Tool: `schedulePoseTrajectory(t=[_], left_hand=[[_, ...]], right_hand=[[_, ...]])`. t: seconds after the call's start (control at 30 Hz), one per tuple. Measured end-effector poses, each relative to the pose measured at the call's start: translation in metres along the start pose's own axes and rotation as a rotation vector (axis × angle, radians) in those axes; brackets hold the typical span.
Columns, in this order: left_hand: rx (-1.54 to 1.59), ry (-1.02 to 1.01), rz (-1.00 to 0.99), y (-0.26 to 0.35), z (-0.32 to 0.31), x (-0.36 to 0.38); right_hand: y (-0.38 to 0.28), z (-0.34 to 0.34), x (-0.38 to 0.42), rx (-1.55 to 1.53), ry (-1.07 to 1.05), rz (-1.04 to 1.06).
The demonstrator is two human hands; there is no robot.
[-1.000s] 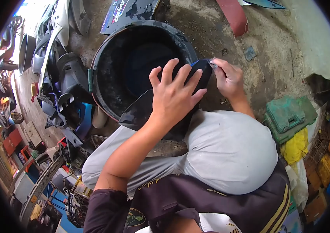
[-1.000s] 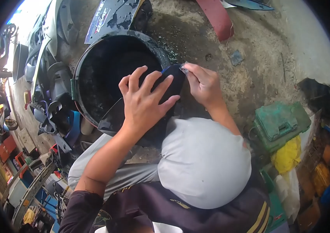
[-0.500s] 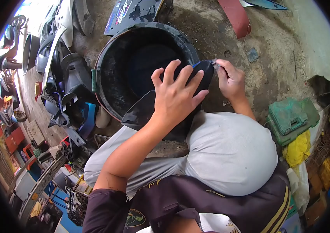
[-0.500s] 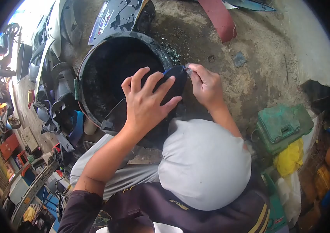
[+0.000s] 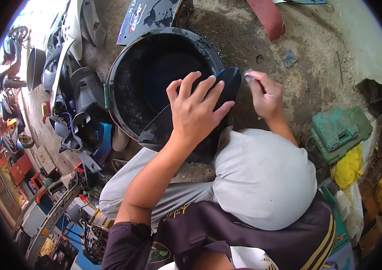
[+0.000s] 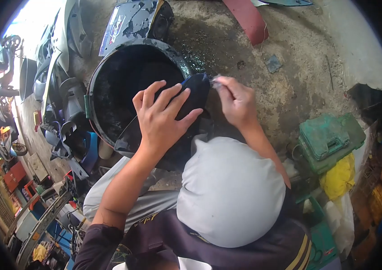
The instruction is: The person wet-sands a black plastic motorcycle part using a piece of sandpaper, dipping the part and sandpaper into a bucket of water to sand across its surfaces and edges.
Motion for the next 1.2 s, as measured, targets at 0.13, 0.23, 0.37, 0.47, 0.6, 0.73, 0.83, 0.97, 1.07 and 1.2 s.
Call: schedulePoseTrajectory(t=[0.13, 0.23, 0.37, 0.47, 0.6, 0.73, 0.83, 0.97, 1.07, 1.2], left_hand=[[-0.014, -0.013, 0.077, 0.008, 0.008, 0.01], [-0.088, -0.151, 0.216, 0.02, 0.003, 0.026], [-0.138, -0.185, 0.293, 0.024, -0.006, 0.039], [-0.11, -0.175, 0.304, 0.024, -0.011, 0.041], [-0.091, -0.076, 0.246, 0.029, 0.006, 0.048], [-0.07, 0.002, 0.197, 0.032, 0.049, 0.056], [-0.006, -0.018, 0.107, 0.032, 0.075, 0.061], [0.03, -0.112, -0.002, 0.021, 0.086, 0.064], [-0.005, -0.19, -0.01, 0.023, 0.073, 0.058], [-0.064, -0.331, 0.04, 0.004, 0.038, 0.047]], right_hand=[[0.035, 0.03, 0.006, -0.144, 0.173, -0.221], [0.037, 0.042, 0.014, -0.257, 0.19, -0.262], [0.02, 0.058, 0.017, -0.336, 0.211, -0.236], [0.003, 0.089, 0.015, -0.295, 0.22, -0.221], [-0.02, 0.152, -0.002, -0.247, 0.336, -0.181], [-0.04, 0.208, -0.021, -0.24, 0.376, -0.004], [-0.075, 0.221, -0.033, -0.277, 0.341, 0.08], [-0.106, 0.202, -0.054, -0.292, 0.202, 0.176], [-0.114, 0.167, -0.061, -0.32, 0.052, 0.134], [-0.059, 0.096, -0.064, -0.309, -0.213, 0.025]])
Point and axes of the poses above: each hand's wrist, its own x-axis away from the middle knuckle, its own z-axis out of the back of the hand, y = z × x, the point moved 9 cm from there along -x, towards the middle knuckle, and after that the axes turned 14 degrees about x, right-handed, at the moved point
